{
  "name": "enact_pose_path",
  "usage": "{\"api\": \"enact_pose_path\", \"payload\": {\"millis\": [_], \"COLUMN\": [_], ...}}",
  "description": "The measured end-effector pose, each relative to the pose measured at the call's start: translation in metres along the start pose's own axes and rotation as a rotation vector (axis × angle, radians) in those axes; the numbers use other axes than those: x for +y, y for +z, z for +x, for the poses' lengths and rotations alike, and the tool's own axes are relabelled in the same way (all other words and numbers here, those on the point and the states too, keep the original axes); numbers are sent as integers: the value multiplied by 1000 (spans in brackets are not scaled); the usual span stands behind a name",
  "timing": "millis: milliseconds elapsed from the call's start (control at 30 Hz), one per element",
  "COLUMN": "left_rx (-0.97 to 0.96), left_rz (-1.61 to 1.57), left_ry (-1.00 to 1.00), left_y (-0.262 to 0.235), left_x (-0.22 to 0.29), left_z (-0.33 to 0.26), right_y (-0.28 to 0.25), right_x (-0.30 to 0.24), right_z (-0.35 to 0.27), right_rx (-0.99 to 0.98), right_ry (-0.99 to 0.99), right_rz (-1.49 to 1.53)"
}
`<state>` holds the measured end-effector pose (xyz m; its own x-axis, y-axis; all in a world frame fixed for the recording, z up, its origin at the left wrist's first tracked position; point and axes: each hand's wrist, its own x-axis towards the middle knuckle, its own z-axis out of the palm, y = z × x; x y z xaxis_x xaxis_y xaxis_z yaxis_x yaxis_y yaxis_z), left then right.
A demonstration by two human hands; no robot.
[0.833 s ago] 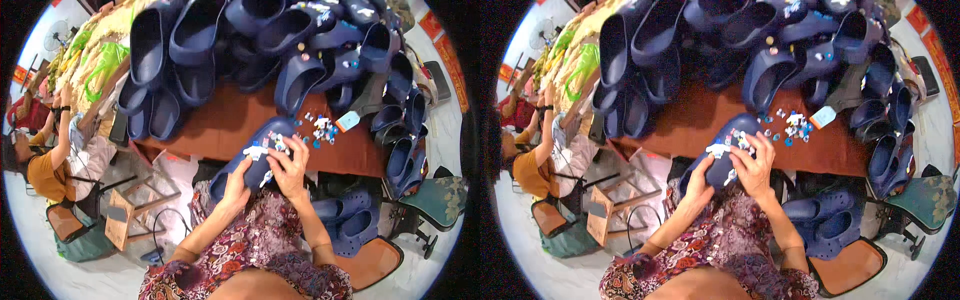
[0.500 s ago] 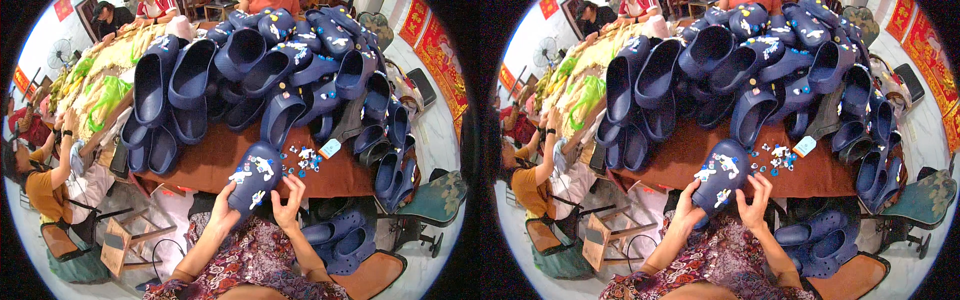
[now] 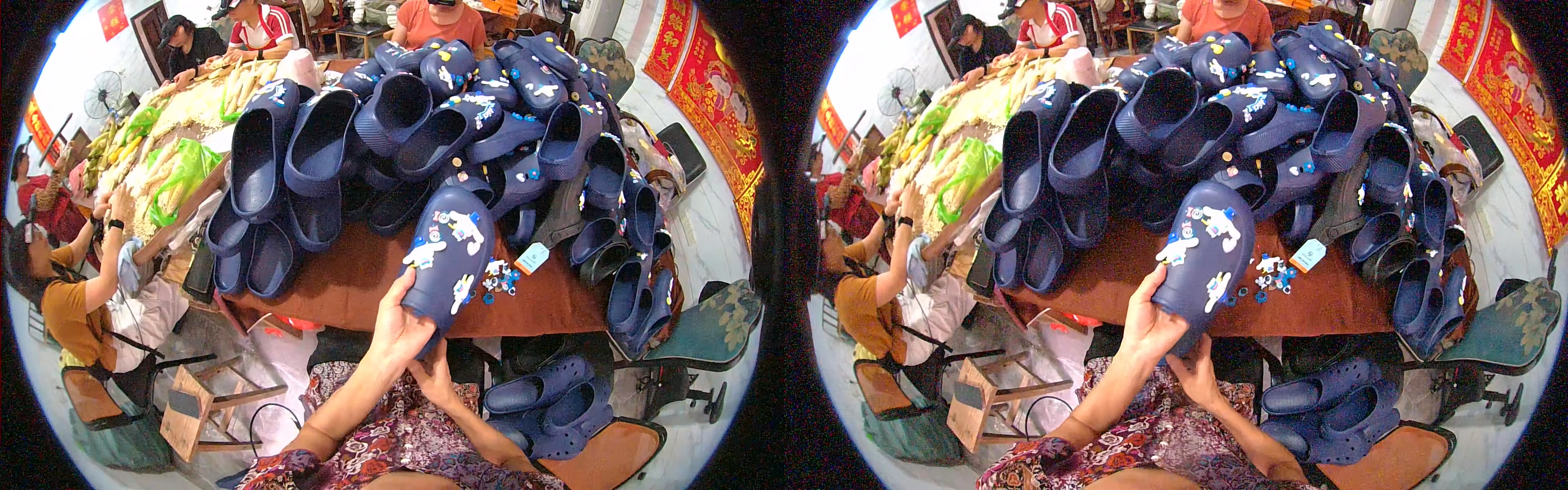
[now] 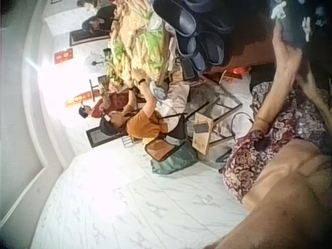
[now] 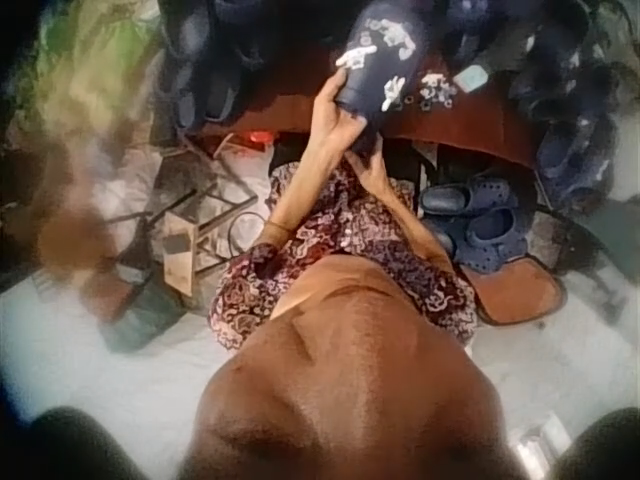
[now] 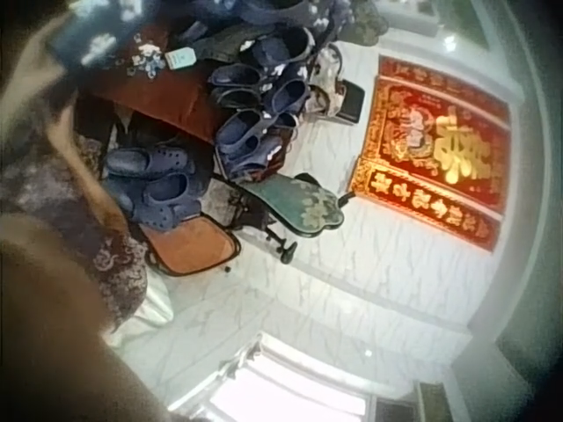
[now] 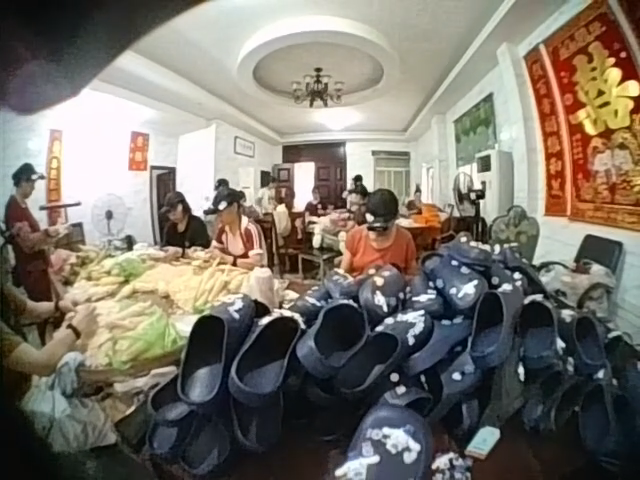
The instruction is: Attaching decorative charms to the holes of foam clogs.
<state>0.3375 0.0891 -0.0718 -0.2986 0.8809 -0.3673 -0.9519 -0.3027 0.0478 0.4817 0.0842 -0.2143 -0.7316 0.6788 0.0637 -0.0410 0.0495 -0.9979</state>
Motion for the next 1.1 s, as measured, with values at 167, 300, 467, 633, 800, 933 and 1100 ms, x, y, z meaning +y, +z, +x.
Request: {"api": "enact_pose_path", "payload": {"millis": [167, 300, 467, 633, 800, 933, 1100], "left_rx": [-92, -293, -320, -30, -27, -57, -57], "left_rz": [29, 435, 1173, 1703, 1949, 1999, 2031], "left_ry": [34, 242, 781, 1080, 1102, 1123, 1135], "left_y": [13, 7, -37, -108, -142, -146, -152], "left_x": [-7, -21, 1, 37, 43, 43, 42], "left_z": [8, -13, -15, 37, 53, 55, 56], "right_y": [-4, -51, -102, -129, -147, -151, -144], "right_x": [-21, -35, -71, -136, -171, -152, -123], "right_z": [20, 57, 118, 212, 299, 315, 296], "right_rx": [159, 188, 397, 457, 357, 361, 379], "right_ry": [-79, -159, -323, -349, -112, -14, -93], "right_rz": [73, -149, -326, -196, -24, 261, 271]}}
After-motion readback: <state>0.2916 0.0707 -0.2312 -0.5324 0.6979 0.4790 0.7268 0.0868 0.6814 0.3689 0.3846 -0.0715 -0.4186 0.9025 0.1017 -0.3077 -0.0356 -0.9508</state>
